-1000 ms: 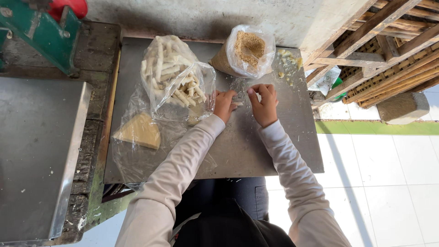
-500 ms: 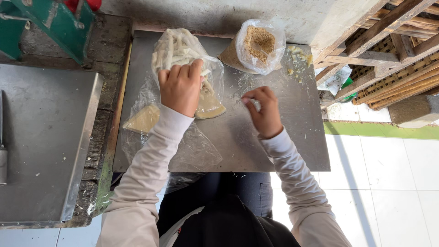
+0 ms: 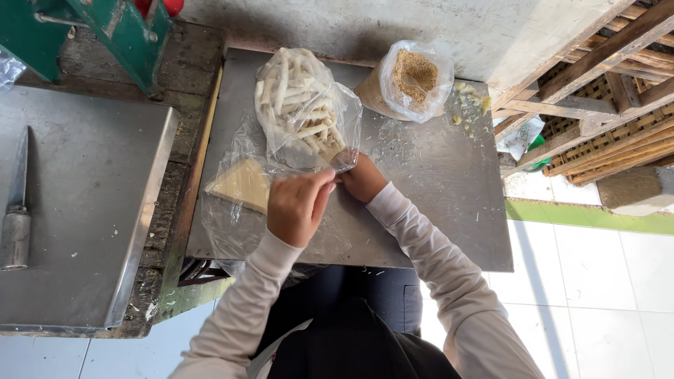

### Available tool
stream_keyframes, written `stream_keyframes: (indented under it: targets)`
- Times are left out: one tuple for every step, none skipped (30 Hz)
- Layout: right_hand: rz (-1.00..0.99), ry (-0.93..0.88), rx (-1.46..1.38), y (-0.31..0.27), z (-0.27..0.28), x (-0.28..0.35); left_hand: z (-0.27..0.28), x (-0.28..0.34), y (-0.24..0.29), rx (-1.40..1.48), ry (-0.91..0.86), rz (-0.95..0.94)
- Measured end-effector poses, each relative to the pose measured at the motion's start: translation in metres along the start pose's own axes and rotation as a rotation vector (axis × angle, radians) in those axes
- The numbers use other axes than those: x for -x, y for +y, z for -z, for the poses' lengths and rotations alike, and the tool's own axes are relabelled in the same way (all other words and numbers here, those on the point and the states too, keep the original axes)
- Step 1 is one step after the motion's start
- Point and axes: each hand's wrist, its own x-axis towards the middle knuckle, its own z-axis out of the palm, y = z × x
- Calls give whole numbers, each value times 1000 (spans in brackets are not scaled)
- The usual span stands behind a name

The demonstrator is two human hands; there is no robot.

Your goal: The person prepares multiple pastry items by placing a small amount of filling onto triangular dough pieces and rolling them into a cylindrical shape.

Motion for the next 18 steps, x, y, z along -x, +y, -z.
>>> stream_keyframes:
  targets:
    - [-2,-22,41,-1,1,0,-4,14,0,-11,-32,54]
    - [-5,-44,83,-4,2,0,-11,25,-3,-21,-66,107]
    - [22,-7,78,-8,2,1,-19,32,-10,-43,-103,164]
    - [48,31,74,-12,1,2,-26,38,-17,-63,-142,219]
    - [74,69,70,-16,0,3,-32,44,-23,-83,-180,274]
    - [76,83,60,-19,-1,3,-38,48,-29,-106,-194,269]
    - [78,97,51,-21,-2,2,-43,48,-34,-129,-207,265]
    - [80,112,43,-21,-2,1,-48,47,-39,-151,-219,259]
    - [63,108,37,-20,-1,0,-52,45,-41,-192,-241,297]
    - [43,104,29,-18,-2,0,-56,44,-42,-233,-267,337]
    - [22,100,21,-14,-4,0,-59,42,-43,-275,-292,376]
    - [-31,127,28,-12,-5,1,-62,40,-43,-302,-295,381]
    - [-84,152,35,-9,-6,2,-65,38,-44,-328,-298,385]
    - [-137,179,44,-8,-5,2,-68,36,-44,-354,-300,389]
    - [-182,240,42,-7,0,4,-70,36,-44,-350,-276,370]
    - [-227,301,38,-6,8,5,-71,36,-44,-349,-252,352]
    - [-271,361,33,-6,17,6,-73,36,-45,-347,-229,334]
    - [-243,426,43,-6,29,6,-74,37,-47,-347,-241,316]
